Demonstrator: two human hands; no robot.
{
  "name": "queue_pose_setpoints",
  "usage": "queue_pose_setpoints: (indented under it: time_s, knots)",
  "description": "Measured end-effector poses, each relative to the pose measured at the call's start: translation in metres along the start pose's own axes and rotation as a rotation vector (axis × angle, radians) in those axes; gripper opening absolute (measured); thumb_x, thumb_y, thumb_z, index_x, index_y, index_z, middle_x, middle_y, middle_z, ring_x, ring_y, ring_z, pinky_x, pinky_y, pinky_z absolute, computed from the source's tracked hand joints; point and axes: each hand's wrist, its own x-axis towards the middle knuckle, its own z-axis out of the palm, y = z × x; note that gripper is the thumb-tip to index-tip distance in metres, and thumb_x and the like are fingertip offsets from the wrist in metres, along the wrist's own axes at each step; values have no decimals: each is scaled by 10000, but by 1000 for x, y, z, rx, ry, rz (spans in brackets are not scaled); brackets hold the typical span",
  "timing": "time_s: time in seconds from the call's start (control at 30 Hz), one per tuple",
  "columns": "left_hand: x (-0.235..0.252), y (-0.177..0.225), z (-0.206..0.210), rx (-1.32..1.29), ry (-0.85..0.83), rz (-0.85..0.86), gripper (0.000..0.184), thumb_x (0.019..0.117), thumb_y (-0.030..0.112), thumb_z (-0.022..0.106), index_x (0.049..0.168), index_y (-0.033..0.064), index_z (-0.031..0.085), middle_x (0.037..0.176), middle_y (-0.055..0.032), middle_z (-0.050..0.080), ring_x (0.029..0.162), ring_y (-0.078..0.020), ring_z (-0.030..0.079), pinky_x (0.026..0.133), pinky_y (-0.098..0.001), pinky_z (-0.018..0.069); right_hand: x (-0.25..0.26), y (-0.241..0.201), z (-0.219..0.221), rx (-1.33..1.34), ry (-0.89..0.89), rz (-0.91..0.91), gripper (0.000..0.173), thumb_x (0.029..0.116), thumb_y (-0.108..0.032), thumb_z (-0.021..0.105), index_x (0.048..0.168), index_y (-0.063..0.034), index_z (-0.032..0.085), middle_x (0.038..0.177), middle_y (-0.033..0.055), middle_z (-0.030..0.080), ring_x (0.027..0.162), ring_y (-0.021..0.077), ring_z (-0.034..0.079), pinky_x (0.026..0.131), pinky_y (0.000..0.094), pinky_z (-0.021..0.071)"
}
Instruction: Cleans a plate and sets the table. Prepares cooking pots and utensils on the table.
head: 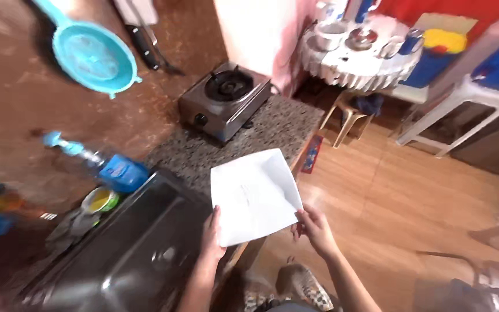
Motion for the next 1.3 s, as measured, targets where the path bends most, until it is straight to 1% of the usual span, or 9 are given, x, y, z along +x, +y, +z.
queue_pose_setpoints:
  time_s: [0.1,0.2,0.5,0.6,0.7,0.83,0.93,1.13,1.3]
  knots:
    - [2,0,63,18,-80,13,483,1123,400,331,1376,48,542,1108,-112,701,933,-170,718,784,-396,627,4,-20,-53,-3,70,-2,312,1089,-122,396,1300,46,553,697,19,691,542,84,640,534,256,572]
    - [9,3,126,46,-125,17,478,1125,390,328,1337,31,562,1068,-107,711,892,-151,724,761,-371,629,10,-32,-102,-27,147,-24,313,1086,-136,398,1273,46,571,691,15,691,535,72,630,535,249,562]
    - [83,16,307,158,-361,-26,506,1123,409,331,1360,19,549,1100,-159,698,922,-210,720,772,-421,623,65,-62,-232,-7,408,-63,296,1081,-123,386,1208,41,598,673,2,682,522,64,620,519,237,553]
    - [113,24,374,172,-430,-20,499,1121,407,345,1363,23,552,1123,-162,698,935,-212,721,783,-420,622,98,-77,-277,-8,469,-76,293,1081,-125,381,1203,35,595,674,3,679,526,66,622,524,232,553]
    - [146,36,441,190,-505,-21,508,1124,397,340,1458,46,490,1205,-170,679,994,-226,715,821,-434,620,134,-97,-324,-25,524,-74,295,1079,-125,375,1202,31,592,670,-5,676,525,60,618,524,225,550]
    - [191,54,534,224,-581,11,490,1127,375,341,1375,-1,536,1144,-181,697,970,-237,727,814,-436,628,188,-123,-392,-14,576,-76,289,1086,-111,381,1202,27,607,662,23,676,513,77,619,506,221,545]
    - [215,66,606,282,-573,35,478,1127,359,356,1323,-14,580,1141,-180,682,983,-217,701,848,-427,602,229,-146,-445,-53,619,-64,290,1087,-112,372,1196,18,607,649,8,671,505,65,617,495,214,541]
    - [261,77,748,252,-565,11,474,1126,361,356,1276,-18,597,1084,-170,698,924,-210,719,798,-411,619,314,-183,-567,-51,616,-72,291,1085,-98,375,1206,19,613,654,13,679,503,63,616,483,204,530]
    - [293,84,862,165,-514,-10,472,1127,358,354,1310,-14,580,1087,-165,702,925,-206,723,797,-404,623,389,-224,-678,-88,537,-42,293,1092,-106,370,1202,27,608,653,12,680,504,59,616,490,201,531]
